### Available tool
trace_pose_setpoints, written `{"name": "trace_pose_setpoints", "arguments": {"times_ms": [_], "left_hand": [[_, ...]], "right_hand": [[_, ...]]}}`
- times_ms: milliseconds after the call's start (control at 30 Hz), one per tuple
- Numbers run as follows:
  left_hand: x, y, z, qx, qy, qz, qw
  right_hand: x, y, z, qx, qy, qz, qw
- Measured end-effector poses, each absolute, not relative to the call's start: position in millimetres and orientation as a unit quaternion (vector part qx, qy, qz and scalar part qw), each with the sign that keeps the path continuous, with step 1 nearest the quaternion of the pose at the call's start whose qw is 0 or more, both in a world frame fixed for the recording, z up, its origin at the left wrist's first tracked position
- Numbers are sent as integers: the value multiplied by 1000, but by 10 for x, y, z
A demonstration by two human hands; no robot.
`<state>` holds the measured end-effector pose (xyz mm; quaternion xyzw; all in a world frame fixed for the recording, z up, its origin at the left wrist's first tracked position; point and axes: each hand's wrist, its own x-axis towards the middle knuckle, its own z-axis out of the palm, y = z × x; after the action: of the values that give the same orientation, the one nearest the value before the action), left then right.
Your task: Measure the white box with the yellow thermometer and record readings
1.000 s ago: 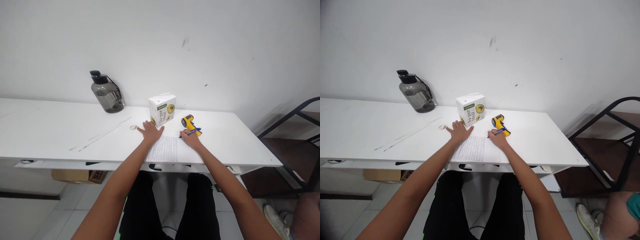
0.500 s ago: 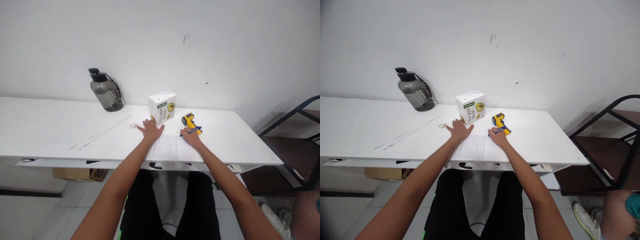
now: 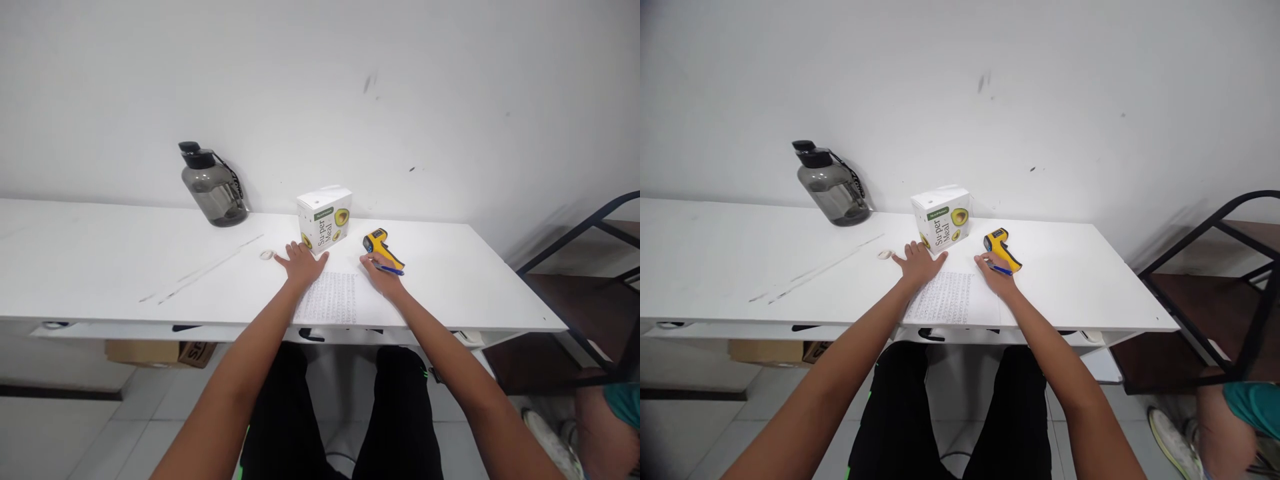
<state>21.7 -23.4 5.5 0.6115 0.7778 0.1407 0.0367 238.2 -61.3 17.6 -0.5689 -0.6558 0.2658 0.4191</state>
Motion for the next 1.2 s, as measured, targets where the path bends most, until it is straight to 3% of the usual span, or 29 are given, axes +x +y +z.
{"name": "trace_pose_setpoints", "arguments": {"times_ms": [567, 767, 900, 1033, 1200], "left_hand": [[122, -278, 180, 525, 743, 404, 90], [81, -315, 149, 560, 677, 463, 122], [59, -291, 132, 549, 665, 473, 178], [36, -250, 97, 544, 671, 465, 194], [26, -190, 94, 547, 699, 421, 187]], "right_hand": [[2330, -574, 60, -547, -772, 153, 287], [2369, -653, 155, -586, -725, 20, 362], [2429, -580, 367, -656, -680, -60, 322], [2402, -334, 520, -730, -637, -17, 248], [2339, -99, 436, -769, -598, 47, 220]]}}
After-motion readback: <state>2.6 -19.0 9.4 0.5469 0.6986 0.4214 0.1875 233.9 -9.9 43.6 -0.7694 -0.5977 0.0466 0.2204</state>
